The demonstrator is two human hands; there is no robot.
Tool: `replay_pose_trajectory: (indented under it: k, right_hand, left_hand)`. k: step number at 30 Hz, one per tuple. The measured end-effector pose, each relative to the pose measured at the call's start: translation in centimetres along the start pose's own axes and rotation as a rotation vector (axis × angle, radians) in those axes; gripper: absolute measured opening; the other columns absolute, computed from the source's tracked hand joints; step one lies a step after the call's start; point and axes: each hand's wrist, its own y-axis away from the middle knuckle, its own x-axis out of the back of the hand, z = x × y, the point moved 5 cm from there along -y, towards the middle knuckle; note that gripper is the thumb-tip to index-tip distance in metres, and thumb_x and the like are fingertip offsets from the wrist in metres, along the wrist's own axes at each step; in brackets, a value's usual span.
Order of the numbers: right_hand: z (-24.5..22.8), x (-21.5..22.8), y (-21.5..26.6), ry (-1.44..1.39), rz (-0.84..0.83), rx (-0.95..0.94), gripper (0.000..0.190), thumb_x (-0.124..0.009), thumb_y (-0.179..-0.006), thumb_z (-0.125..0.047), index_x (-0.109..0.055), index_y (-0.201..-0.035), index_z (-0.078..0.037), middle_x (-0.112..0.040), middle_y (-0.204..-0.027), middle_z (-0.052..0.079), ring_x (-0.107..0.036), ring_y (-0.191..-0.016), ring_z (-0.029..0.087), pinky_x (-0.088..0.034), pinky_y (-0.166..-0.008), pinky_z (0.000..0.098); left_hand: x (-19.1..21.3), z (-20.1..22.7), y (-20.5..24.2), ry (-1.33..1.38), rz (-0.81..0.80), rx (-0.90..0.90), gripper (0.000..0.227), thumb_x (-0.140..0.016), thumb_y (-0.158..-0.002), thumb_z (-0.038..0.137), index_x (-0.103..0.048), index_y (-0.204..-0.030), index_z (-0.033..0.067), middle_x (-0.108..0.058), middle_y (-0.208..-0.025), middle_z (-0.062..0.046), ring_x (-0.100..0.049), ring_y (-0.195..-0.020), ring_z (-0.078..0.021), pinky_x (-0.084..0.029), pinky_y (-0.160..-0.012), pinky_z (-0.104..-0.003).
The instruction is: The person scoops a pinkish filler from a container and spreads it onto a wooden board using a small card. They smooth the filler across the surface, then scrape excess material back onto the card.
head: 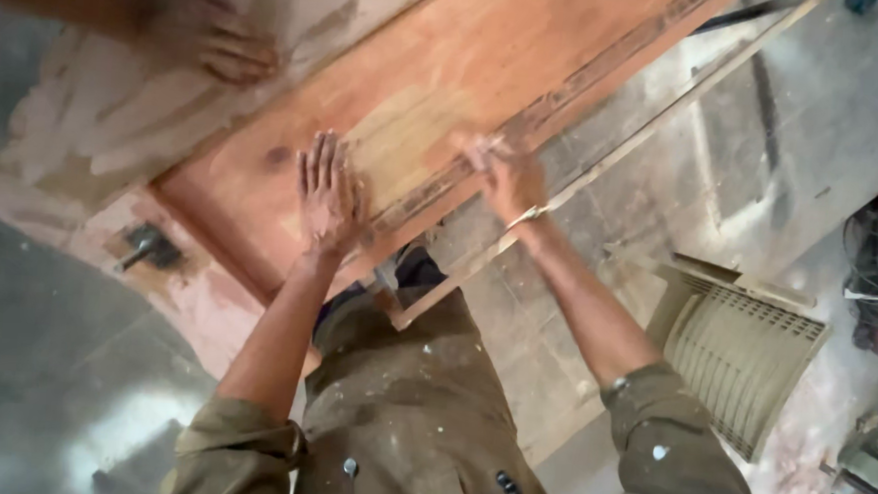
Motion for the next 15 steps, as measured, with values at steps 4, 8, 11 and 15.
replay_pose_trajectory:
  k: [4,8,11,15]
  right_hand:
    - [0.3,-3.4,1.2,-0.244,-0.138,-0.436,0.043,-0.055,-0.099,-0.011,-0.066,-0.139,-0.022,-0.07,-0.119,0.012,-0.064,-0.102,0.036,-0.056,-0.087,0.047]
    - [-10.1,-8.8,5.6,-0.004,-0.007,0.01,0.029,-0.062,-0.088,-0.008,-0.071,-0.115,-0.012,-0.067,-0.118,0.011,-0.066,-0.106,0.029,-0.056,-0.082,0.0396]
    - [-11.1,-10.5,7.0,0.032,-0.138,0.143,0.019,-0.063,-0.084,-0.013,-0.073,-0.1,-0.012,-0.068,-0.105,0.011,-0.067,-0.096,0.03,-0.056,-0.075,0.0452]
    - [-1.3,-9.3,4.3,0.086,0.011,-0.164,0.017,-0.065,-0.089,-0.017,-0.073,-0.099,-0.007,-0.07,-0.083,0.014,-0.067,-0.071,0.036,-0.052,-0.06,0.0491]
  left_hand:
    - [1.9,-0.6,2.6,-0.007,0.116,0.035,0.058,-0.055,-0.096,0.011,-0.042,-0.15,-0.0017,-0.042,-0.16,-0.022,-0.033,-0.153,-0.0399,-0.02,-0.129,-0.057]
    - [2.3,-0.8,4.3,-0.013,0.129,0.089,0.058,-0.054,-0.092,0.007,-0.044,-0.148,-0.0014,-0.044,-0.158,-0.022,-0.035,-0.153,-0.0402,-0.021,-0.128,-0.058]
    - [2.7,-0.1,5.0,-0.029,0.118,0.095,0.059,-0.055,-0.091,0.005,-0.044,-0.149,-0.0028,-0.044,-0.158,-0.023,-0.036,-0.152,-0.0405,-0.021,-0.128,-0.058]
    - [3.5,0.2,6.5,-0.062,0.122,0.098,0.058,-0.056,-0.091,0.006,-0.045,-0.147,-0.0041,-0.044,-0.155,-0.025,-0.036,-0.149,-0.042,-0.021,-0.125,-0.059]
